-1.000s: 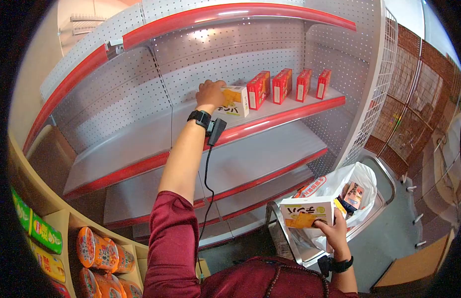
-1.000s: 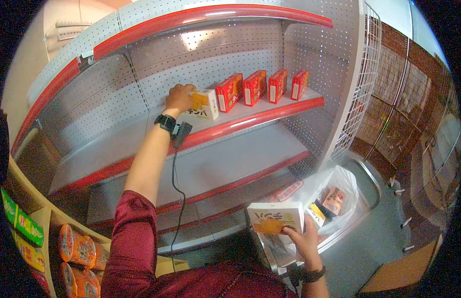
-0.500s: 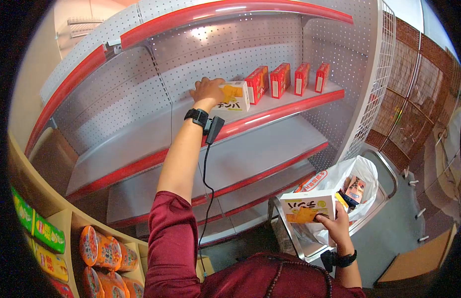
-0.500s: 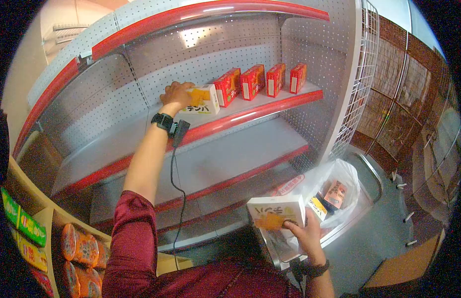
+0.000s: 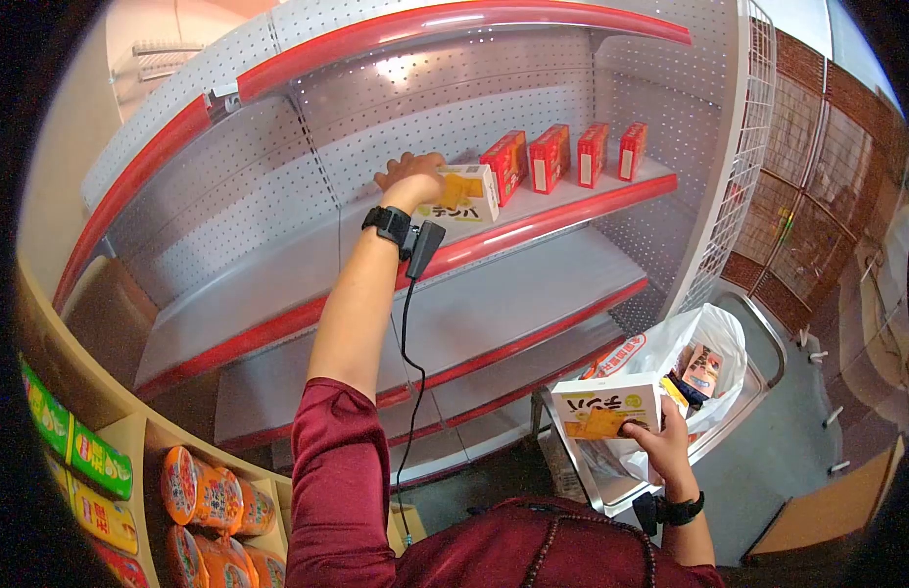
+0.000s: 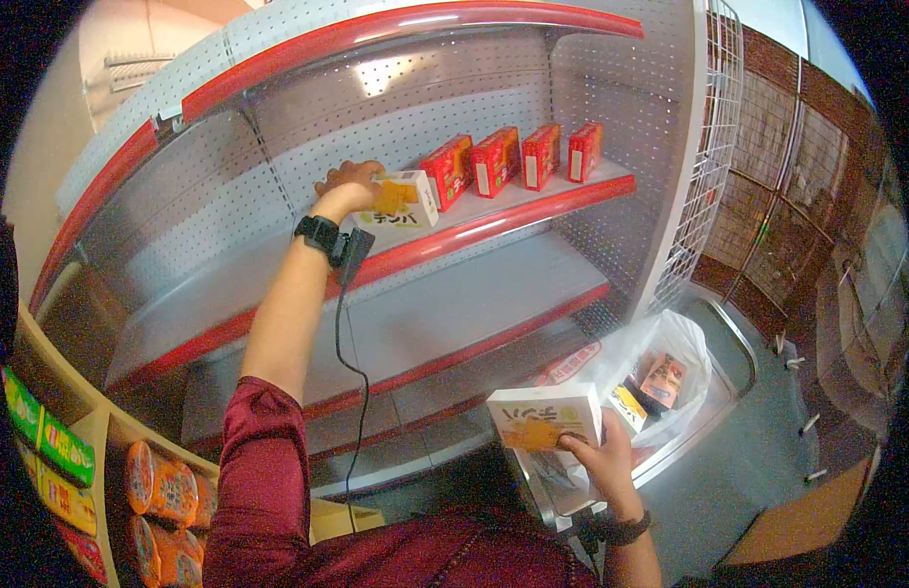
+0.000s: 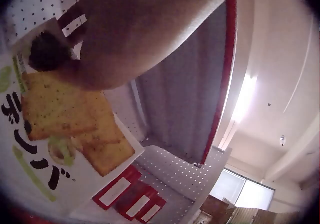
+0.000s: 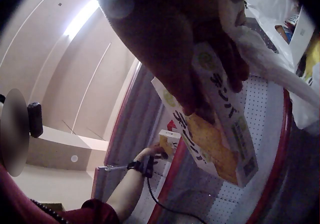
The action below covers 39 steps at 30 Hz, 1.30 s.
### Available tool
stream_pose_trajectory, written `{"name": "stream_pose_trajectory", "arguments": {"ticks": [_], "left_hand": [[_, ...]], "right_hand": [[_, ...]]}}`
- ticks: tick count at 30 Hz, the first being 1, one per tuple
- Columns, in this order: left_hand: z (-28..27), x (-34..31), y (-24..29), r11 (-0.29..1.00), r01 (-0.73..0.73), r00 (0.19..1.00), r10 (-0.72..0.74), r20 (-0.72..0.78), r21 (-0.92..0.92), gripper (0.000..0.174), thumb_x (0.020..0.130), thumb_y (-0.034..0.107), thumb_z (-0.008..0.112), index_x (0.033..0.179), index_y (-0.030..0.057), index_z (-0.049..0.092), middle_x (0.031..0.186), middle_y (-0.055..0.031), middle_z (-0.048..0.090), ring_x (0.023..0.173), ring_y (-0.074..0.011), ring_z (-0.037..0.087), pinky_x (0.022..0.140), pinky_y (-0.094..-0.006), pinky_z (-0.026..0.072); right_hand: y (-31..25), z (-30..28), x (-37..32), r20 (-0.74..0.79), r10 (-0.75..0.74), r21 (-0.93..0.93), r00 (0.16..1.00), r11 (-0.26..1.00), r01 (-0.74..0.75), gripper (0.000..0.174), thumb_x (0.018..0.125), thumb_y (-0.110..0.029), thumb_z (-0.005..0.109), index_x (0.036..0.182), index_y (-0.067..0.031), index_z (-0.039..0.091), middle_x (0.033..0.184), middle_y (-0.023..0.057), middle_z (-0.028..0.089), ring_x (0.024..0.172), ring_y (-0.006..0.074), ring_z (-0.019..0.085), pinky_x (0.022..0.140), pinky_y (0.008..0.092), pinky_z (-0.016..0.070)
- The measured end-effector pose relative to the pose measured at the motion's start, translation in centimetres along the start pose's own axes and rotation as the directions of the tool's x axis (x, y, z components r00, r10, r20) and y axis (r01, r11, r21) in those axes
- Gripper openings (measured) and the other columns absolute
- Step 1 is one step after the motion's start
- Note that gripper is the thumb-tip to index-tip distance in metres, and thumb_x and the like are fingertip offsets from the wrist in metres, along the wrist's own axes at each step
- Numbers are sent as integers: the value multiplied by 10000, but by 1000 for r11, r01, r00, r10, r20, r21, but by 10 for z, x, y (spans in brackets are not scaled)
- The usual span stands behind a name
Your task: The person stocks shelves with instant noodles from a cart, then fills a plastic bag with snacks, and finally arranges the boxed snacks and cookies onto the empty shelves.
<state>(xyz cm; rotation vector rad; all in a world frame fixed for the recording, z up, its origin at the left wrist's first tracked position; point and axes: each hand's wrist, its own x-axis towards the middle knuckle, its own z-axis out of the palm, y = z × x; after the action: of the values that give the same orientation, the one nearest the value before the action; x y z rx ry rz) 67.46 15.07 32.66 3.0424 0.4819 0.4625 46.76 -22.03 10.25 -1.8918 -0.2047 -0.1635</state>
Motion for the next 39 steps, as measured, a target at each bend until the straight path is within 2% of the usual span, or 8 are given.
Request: {"name": "stream_pose_trajectory", "arguments": {"ticks": [3,24,26,27,29,32,36,39], "left_hand": [[-7,-2,5,1000,21,996,-20,88,-1,370,784,264,498,1151,308,510,1235,-66,433,1174,-283,360,927,-492,258],[37,22,-49,956,-133,991,127,-41,-260,428,776,294,485,1204,313,464,1260,-84,422,1174,-298,394,902,-651,226],[52,26,-49,956,-214,911,122,-393,-199,390,765,253,505,1151,198,520,1190,-113,481,1115,-301,444,917,-568,294],[50,17,-46,954,-220,915,130,-381,-203,390,765,253,505,1151,198,520,1190,-113,481,1115,-301,444,917,-568,294],[39,-9,-41,731,-610,710,334,-620,-305,309,760,175,509,1043,68,570,1098,-135,540,1040,-298,493,898,-432,374],[41,-83,-12,539,-642,766,462,-446,-545,225,779,147,514,951,25,593,1008,-133,582,964,-290,533,848,-362,417],[82,-153,5,368,-829,530,755,-385,-421,297,810,288,545,982,52,599,1026,-130,583,997,-264,532,848,-362,412],[91,-183,4,376,-865,474,832,-290,-333,329,813,322,538,1003,59,599,1026,-143,586,974,-272,547,816,-355,429]], "right_hand": [[-1,0,-1,7,23,35,1000,999,-23,386,645,-36,709,964,9,496,868,75,584,786,142,569,690,266,468],[-4,5,-2,-9,40,4,999,999,-40,441,647,-54,704,1030,16,497,912,86,591,827,146,572,715,268,462],[3,9,1,-30,3,-2,1000,1000,-3,439,652,-55,703,1032,17,497,925,87,586,830,151,572,724,273,466],[-3,10,3,-14,-46,-8,999,999,46,428,673,-52,691,1045,18,492,937,87,581,844,156,571,741,282,471],[12,15,10,-32,65,60,997,996,-63,454,671,-124,711,1059,5,513,958,93,584,875,176,559,765,302,449],[-20,23,21,4,70,261,998,963,-69,422,701,-114,686,1062,10,506,954,87,571,885,154,553,757,279,459],[-25,40,30,84,79,342,993,934,-103,414,712,-78,680,1066,6,483,963,76,572,880,152,551,777,269,448],[-32,52,34,102,-68,160,992,986,51,429,695,-145,702,1051,-5,508,961,89,574,896,162,549,784,284,444]]}}
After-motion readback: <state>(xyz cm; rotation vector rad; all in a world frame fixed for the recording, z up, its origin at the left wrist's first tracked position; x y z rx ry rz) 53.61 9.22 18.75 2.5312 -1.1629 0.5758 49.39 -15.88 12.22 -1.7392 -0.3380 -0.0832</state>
